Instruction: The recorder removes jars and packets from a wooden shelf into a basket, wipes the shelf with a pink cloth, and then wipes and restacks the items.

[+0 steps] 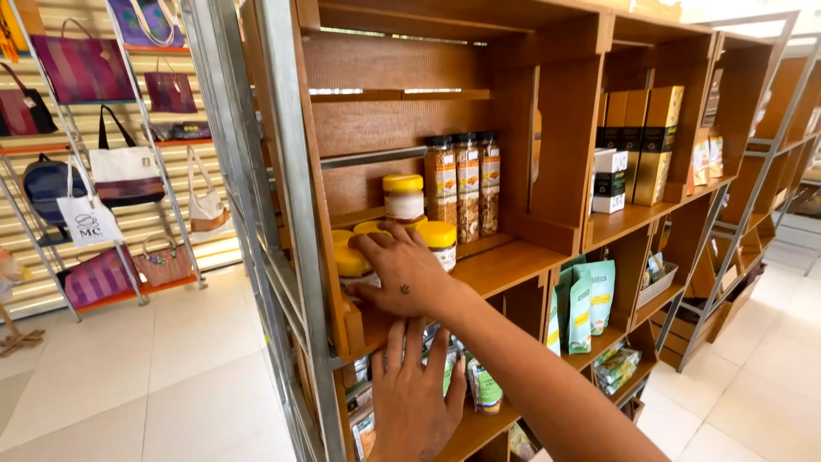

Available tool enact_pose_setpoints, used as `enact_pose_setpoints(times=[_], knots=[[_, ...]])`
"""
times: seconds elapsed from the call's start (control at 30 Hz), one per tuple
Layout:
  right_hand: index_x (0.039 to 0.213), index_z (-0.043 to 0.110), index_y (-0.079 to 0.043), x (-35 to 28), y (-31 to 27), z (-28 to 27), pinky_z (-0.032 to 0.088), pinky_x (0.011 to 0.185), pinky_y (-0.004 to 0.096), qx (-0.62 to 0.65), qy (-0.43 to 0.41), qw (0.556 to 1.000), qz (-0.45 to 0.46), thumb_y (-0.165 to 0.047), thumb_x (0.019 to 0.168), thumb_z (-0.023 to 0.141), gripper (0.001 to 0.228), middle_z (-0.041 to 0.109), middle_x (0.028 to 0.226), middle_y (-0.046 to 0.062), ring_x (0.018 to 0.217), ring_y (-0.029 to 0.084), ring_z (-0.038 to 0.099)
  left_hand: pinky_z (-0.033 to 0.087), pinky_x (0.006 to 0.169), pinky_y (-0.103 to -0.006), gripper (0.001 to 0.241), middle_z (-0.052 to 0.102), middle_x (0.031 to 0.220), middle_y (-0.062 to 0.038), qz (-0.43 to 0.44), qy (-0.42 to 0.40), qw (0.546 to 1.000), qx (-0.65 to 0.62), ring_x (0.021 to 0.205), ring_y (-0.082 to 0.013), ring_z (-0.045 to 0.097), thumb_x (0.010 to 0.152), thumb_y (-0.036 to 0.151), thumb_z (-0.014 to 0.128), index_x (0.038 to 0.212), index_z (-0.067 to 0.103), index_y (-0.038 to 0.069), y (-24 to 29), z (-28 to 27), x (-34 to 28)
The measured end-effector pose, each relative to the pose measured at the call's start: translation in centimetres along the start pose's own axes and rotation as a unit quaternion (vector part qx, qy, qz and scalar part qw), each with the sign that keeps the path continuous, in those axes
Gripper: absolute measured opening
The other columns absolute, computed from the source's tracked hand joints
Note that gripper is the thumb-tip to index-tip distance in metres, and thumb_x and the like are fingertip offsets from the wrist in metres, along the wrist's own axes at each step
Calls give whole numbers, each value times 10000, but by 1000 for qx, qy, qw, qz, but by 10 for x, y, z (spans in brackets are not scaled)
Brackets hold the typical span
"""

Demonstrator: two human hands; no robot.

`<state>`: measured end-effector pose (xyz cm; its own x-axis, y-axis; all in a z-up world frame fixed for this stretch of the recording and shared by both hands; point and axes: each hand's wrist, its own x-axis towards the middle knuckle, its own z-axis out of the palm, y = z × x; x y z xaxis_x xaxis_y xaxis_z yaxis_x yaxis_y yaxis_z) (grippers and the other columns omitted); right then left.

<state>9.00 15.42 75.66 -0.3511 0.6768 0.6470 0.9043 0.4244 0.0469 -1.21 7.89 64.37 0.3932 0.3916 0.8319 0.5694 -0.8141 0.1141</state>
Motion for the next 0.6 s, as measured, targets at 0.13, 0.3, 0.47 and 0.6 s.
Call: enact_pose_setpoints(times=[0.13, 0.3, 0.47, 0.6], knots=[[1337, 556, -50, 1, -10, -11, 318, 1136, 538, 2, 14, 1000, 19, -479, 822, 762, 701, 629, 1293, 205, 1339, 457, 426, 394, 890, -526, 438, 509, 1385, -226, 6, 32, 999, -4, 1312, -431, 416, 861, 292, 674, 1208, 658, 26, 0, 5, 2], [1370, 509, -45, -10, -34, -35, 386, 1069, 503, 42, 59, 996, 55, -318, 682, 845, 814, 533, 1264, 204, 1232, 421, 488, 400, 904, -553, 463, 529, 1315, -259, -30, 9, 999, -28, 1292, -457, 430, 871, 289, 689, 1236, 649, 8, 4, 2, 4], [1465, 470, -22, -61, -46, -61, 458, 1068, 478, 133, 188, 972, 54, -250, 742, 865, 855, 453, 1358, 226, 1263, 406, 504, 403, 981, -574, 545, 512, 1345, -319, -19, 64, 996, -65, 1293, -504, 436, 859, 274, 718, 1286, 588, -39, 9, -3, 1], [1429, 426, -27, -138, -53, -69, 467, 1074, 459, 164, 239, 953, 85, -228, 747, 870, 838, 424, 1356, 187, 1278, 343, 510, 367, 1093, -603, 690, 511, 1378, -337, 46, 142, 981, -123, 1297, -532, 457, 832, 331, 741, 1350, 496, -53, 21, -2, -18]])
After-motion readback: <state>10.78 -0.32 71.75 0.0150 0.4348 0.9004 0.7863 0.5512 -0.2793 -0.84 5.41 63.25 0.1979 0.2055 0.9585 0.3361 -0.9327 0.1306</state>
